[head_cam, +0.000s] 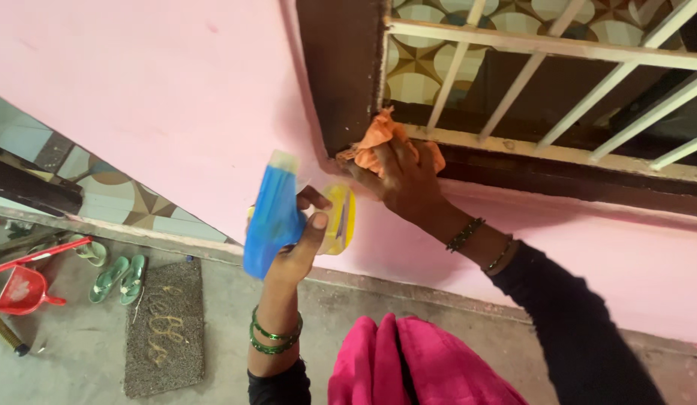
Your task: The person sprays a cleaning solution from a blue spray bottle onto a window frame and wipes it with an orange cloth. The person repeatedly sprays and wipes the frame and the adjacent wall area.
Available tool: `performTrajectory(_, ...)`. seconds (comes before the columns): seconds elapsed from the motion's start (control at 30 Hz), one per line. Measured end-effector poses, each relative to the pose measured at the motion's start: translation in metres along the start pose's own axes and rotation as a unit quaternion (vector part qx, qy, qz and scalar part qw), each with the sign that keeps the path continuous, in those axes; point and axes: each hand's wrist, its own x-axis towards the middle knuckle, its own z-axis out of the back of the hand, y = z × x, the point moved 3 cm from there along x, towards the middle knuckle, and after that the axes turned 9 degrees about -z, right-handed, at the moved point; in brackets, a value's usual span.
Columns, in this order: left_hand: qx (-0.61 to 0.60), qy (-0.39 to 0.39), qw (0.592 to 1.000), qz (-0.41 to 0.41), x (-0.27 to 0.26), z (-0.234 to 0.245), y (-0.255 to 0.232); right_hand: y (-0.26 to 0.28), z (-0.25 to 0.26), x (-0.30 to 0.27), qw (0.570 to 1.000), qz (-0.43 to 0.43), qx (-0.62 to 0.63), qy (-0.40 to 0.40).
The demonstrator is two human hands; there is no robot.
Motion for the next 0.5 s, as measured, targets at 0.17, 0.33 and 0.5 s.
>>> performTrajectory(0.17, -0.02, -0.017, 0.997, -0.071, 0.008, -0.01, -0.002, 0.015, 0.005, 0.014, 0.994, -0.102, 0.043, -0.015)
performTrajectory(0.33, -0.043, -0.017, 0.993, -0.107, 0.022, -0.01, -0.011, -0.006, 0.042, 0.067, 0.939, -0.124, 0.3, 0.113)
performTrajectory(0.5, -0.067, -0.016, 0.993, -0.1, 0.028, -0.005, -0.018, -0.051, 0.085, 0.176, 0.97, -0.003, 0.19, -0.149)
